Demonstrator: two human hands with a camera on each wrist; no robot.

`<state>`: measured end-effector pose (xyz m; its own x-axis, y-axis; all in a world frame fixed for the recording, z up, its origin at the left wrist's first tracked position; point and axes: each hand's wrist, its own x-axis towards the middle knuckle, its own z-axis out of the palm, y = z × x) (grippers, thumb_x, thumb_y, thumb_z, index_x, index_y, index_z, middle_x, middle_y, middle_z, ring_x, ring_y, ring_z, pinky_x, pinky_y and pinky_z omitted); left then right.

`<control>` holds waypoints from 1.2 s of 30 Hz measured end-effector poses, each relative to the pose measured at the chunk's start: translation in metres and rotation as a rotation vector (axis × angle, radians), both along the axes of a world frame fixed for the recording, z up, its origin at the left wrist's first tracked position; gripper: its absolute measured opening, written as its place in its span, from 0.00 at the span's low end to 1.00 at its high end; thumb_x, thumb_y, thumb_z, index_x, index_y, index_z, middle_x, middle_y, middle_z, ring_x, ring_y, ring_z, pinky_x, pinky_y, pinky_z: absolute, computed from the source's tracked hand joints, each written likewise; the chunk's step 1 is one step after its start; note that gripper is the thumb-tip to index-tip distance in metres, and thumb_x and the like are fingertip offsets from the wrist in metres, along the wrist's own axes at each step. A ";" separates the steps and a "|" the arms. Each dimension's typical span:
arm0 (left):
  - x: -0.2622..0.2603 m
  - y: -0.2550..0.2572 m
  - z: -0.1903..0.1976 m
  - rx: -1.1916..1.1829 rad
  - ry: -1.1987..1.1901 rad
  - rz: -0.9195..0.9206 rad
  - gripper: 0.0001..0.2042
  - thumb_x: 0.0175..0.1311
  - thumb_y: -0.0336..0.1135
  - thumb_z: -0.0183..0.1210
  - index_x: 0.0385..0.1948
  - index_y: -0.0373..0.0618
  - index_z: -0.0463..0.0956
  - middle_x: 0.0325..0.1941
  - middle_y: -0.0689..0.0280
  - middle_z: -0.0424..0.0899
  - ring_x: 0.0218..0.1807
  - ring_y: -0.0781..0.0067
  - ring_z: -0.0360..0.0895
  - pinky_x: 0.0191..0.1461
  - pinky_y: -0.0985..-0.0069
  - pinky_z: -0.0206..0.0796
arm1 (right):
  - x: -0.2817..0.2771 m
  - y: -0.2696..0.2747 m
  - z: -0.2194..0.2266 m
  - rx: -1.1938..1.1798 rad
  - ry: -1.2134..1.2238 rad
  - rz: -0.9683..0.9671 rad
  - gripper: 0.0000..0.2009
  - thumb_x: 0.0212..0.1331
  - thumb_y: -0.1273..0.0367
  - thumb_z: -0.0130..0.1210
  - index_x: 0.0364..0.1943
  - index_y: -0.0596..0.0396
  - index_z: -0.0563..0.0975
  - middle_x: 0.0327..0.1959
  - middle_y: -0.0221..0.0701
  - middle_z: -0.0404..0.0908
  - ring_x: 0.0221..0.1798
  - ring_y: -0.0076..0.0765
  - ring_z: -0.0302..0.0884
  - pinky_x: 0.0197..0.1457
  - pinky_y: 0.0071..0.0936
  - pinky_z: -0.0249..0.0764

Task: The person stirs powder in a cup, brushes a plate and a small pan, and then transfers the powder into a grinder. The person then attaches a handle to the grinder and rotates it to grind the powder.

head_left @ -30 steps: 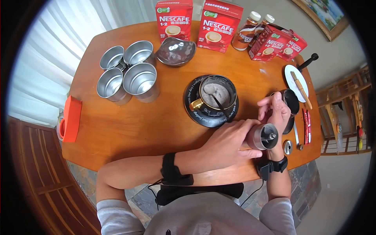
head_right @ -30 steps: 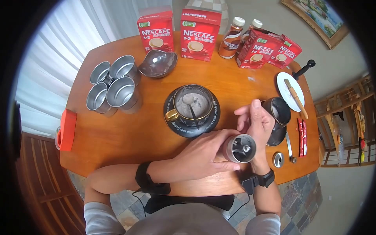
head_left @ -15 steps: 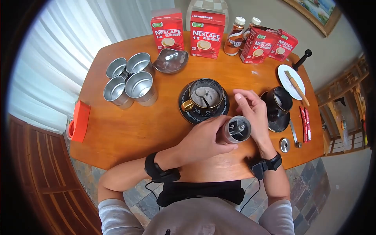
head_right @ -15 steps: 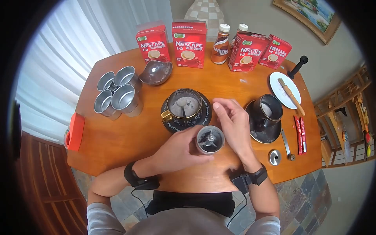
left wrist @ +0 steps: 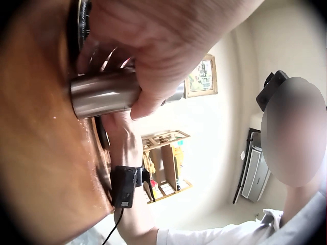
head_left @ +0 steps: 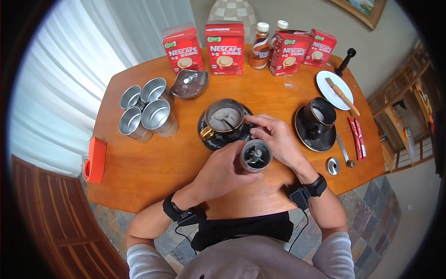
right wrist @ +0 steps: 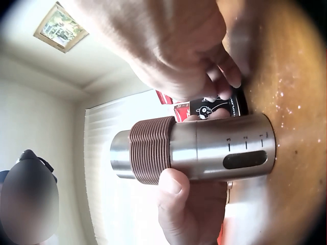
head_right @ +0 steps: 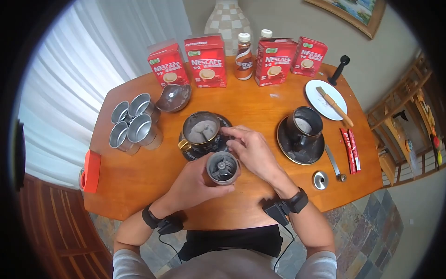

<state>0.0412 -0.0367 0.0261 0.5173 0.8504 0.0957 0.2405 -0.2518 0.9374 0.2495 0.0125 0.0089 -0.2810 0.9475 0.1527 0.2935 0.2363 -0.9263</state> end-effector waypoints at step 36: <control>-0.004 0.003 0.004 -0.032 -0.061 0.077 0.26 0.56 0.32 0.78 0.55 0.36 0.78 0.47 0.60 0.88 0.47 0.75 0.86 0.52 0.75 0.78 | 0.063 -0.018 0.072 0.265 -0.033 -0.880 0.12 0.71 0.65 0.63 0.45 0.61 0.87 0.26 0.32 0.85 0.30 0.19 0.79 0.38 0.24 0.77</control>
